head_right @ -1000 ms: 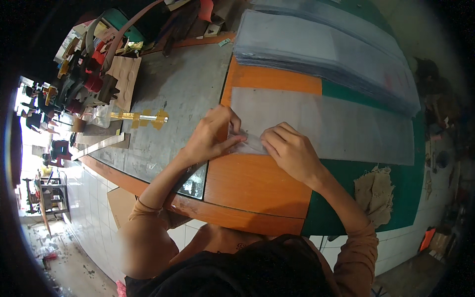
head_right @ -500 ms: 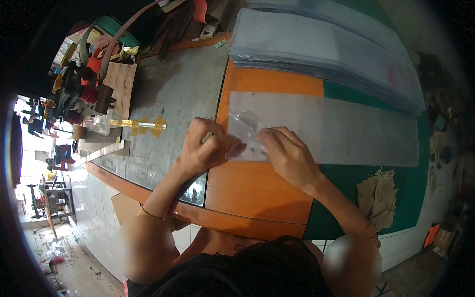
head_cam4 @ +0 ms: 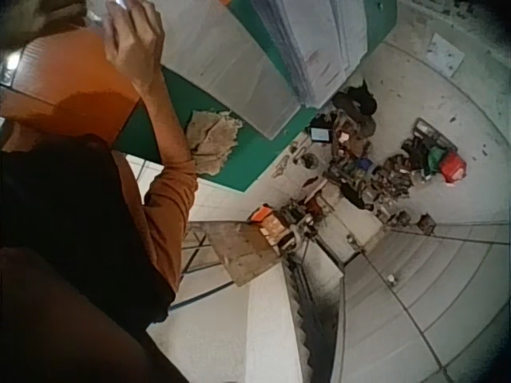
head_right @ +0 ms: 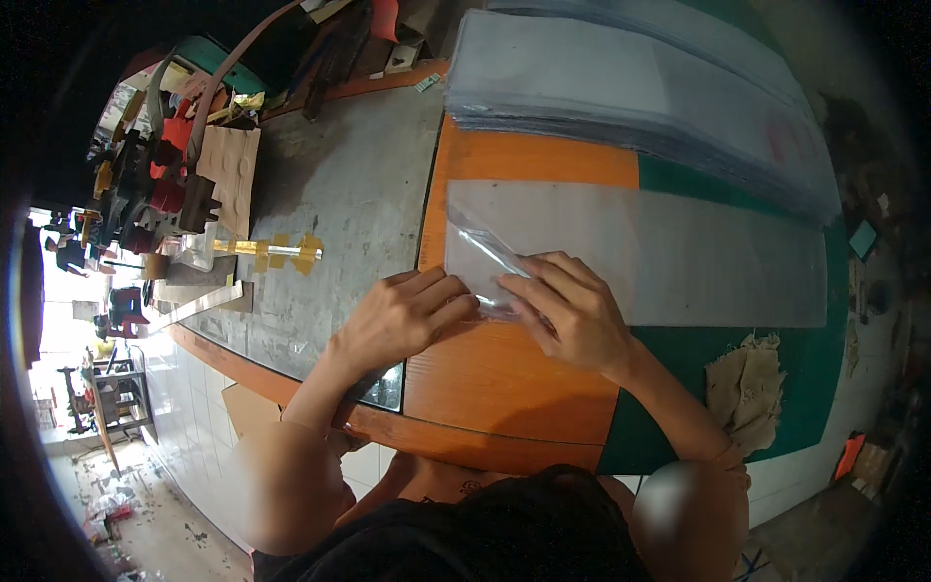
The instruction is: The person aligns several long plastic sheets on a workbench and then uses a cloth to wipe down one of the sheets.
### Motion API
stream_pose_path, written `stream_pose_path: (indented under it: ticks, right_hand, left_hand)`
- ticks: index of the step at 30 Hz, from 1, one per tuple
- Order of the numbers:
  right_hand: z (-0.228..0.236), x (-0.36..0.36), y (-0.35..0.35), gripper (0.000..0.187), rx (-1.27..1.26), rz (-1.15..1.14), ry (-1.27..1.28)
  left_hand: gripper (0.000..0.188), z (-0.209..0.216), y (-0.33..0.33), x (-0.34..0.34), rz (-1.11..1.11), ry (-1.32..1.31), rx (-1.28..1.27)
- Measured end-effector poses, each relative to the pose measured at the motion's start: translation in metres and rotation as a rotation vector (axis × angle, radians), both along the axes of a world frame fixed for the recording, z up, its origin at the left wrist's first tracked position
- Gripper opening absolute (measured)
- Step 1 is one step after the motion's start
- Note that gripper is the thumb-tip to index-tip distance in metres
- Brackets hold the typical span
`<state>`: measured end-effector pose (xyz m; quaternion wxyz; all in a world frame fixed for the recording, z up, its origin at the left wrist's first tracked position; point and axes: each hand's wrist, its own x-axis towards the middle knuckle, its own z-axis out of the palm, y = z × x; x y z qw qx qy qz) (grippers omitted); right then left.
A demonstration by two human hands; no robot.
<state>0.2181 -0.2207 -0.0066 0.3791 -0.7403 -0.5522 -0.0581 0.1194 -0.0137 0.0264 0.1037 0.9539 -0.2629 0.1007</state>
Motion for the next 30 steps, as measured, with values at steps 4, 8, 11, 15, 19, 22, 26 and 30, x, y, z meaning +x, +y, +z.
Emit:
stream_pose_path:
  ticks: [4,8,11,15,19,22,26,30]
  right_hand:
    - [0.003,-0.001,0.002,0.033,-0.015,0.026,-0.021]
    - [0.007,0.000,0.000,0.036,-0.044,0.035,-0.031]
    - [0.003,0.002,0.001,0.028,-0.022,0.061,-0.066]
    - [-0.004,-0.002,0.000,0.019,0.004,-0.063,-0.074]
    - [-0.002,-0.002,0.001,0.020,0.109,-0.181,0.085]
    - [-0.005,-0.004,0.003,0.026,0.210,-0.201,0.099]
    - [-0.002,-0.002,-0.003,0.030,0.036,-0.081,-0.086]
    - [0.003,-0.002,-0.004,0.028,-0.003,-0.029,-0.045]
  left_hand:
    - [0.015,-0.008,0.001,0.002,-0.014,-0.043,-0.168]
    - [0.018,-0.007,-0.002,0.002,-0.034,-0.017,-0.284]
    - [0.020,-0.008,-0.001,0.001,-0.011,-0.034,-0.301]
    - [0.024,0.002,0.000,0.001,0.102,-0.154,-0.190]
    - [0.024,0.003,0.001,0.002,0.079,-0.156,-0.094]
    - [0.026,-0.010,0.005,-0.003,-0.015,-0.093,0.049]
    - [0.020,-0.008,0.000,-0.001,-0.047,-0.122,0.031]
    - [0.020,-0.008,0.002,0.001,-0.021,-0.031,-0.243]
